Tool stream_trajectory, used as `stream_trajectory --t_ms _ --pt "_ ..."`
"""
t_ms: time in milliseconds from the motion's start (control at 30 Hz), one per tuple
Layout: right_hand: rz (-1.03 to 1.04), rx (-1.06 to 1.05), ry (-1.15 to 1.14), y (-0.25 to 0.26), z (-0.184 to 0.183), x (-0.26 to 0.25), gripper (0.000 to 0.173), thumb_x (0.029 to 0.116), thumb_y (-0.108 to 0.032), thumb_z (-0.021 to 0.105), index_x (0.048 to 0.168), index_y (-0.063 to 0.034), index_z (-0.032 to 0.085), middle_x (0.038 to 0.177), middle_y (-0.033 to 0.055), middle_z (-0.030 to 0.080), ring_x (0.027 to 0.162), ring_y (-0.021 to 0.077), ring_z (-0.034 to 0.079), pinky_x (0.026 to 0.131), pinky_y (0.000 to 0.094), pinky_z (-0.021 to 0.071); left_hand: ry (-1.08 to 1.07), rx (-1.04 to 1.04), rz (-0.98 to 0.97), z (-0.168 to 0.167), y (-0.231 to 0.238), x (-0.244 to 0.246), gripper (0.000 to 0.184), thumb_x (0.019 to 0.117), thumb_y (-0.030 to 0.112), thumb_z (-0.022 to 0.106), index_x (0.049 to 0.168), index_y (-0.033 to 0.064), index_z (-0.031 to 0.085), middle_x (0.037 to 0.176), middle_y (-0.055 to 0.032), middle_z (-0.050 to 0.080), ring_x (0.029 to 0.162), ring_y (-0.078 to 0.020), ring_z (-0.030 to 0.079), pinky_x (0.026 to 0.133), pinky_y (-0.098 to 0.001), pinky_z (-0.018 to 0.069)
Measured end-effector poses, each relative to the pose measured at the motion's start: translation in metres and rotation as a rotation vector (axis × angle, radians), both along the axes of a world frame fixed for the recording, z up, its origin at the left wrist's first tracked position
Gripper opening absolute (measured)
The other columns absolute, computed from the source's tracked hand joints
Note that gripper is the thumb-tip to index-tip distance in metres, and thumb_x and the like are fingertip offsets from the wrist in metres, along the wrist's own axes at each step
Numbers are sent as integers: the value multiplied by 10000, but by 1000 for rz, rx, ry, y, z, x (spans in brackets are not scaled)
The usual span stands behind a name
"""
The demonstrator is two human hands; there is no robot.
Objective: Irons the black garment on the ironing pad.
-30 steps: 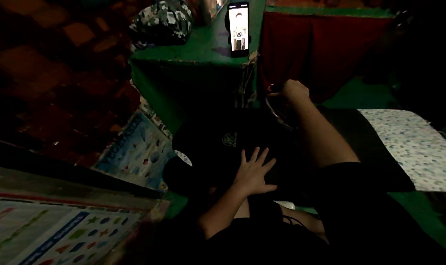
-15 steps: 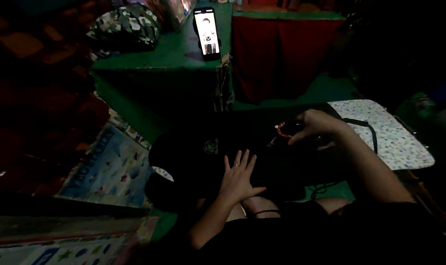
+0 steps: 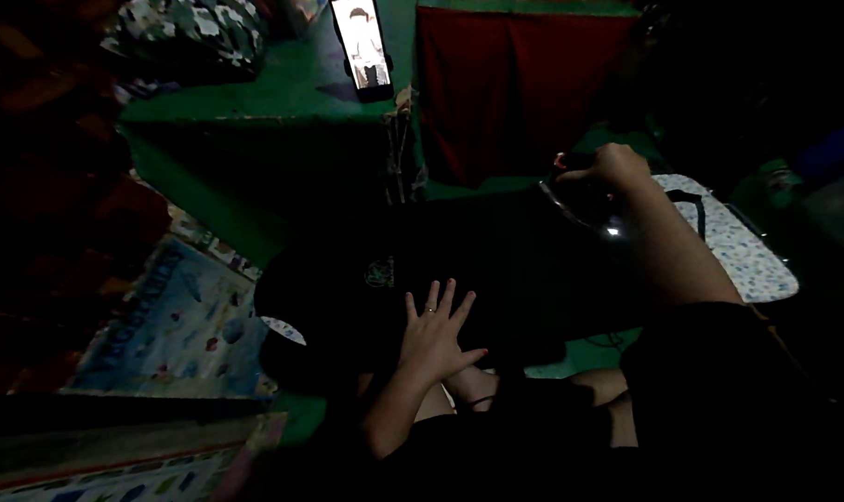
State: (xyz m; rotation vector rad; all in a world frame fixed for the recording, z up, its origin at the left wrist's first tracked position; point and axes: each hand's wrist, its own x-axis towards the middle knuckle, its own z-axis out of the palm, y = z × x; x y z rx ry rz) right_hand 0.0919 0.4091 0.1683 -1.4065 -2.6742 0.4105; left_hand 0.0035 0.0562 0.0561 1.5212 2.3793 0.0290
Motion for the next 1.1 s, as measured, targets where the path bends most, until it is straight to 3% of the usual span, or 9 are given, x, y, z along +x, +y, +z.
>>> stream_trajectory --t_ms 167,300,467,533,633,700,833,1000,1100 --pt "-269 20 11 25 2 -17 745 918 -581 715 1255 79 640 1320 319 617 1271 482 585 1007 690 450 7 21 -3 -3 -2 0 957 864 774 561 1645 346 209 1734 -69 84 1596 -332 17 1181 -734 -39" --pt "-255 -18 25 34 2 -12 774 918 -591 710 1272 92 625 1338 333 598 1288 488 567 1024 693 433 -5 6 10 -3 -2 0 982 845 785 579 1644 354 205 1735 -56 81 1597 -320 7 1188 -721 -45" --pt "50 -92 24 29 -8 28 691 916 -530 747 1135 120 660 1138 357 655 1116 525 628 964 725 446 9 32 22 -5 -4 1 998 821 794 603 1638 363 226 1729 -60 125 1596 -322 40 1196 -706 -37" --pt "205 -133 63 17 -17 54 593 879 -473 810 1077 75 697 1019 298 692 985 470 668 899 704 487 14 42 22 -7 -5 2 995 818 802 598 1635 366 236 1728 -63 132 1595 -325 45 1196 -705 -34" --pt "348 -151 60 -22 -22 97 527 801 -427 887 1069 1 735 959 225 722 919 410 693 858 692 513 31 44 19 -8 -6 4 1000 810 813 593 1634 370 240 1728 -69 129 1594 -333 53 1192 -713 -25" --pt "380 -175 20 -56 -17 124 512 761 -409 919 1055 -25 752 908 196 728 872 392 695 817 685 519 33 44 20 -9 -7 5 998 810 811 597 1633 368 245 1728 -68 131 1593 -333 58 1189 -715 -26" --pt "461 -103 -18 -82 -28 163 516 698 -523 914 938 -89 771 770 99 715 762 306 696 714 607 543 49 54 17 -10 -7 6 990 817 803 600 1631 352 262 1724 -94 139 1591 -348 70 1187 -719 -20" --pt "361 -71 19 -85 -26 161 520 719 -504 913 903 -48 745 753 135 695 748 338 684 702 621 528 70 43 15 -10 -5 5 998 824 804 592 1635 325 263 1725 -107 122 1588 -365 67 1184 -727 -9" --pt "260 -43 14 -72 -24 146 541 777 -504 882 1023 -39 757 860 191 722 846 397 697 768 666 519 73 50 12 -10 -4 4 995 824 806 587 1633 320 271 1723 -113 130 1586 -370 81 1183 -728 -2"
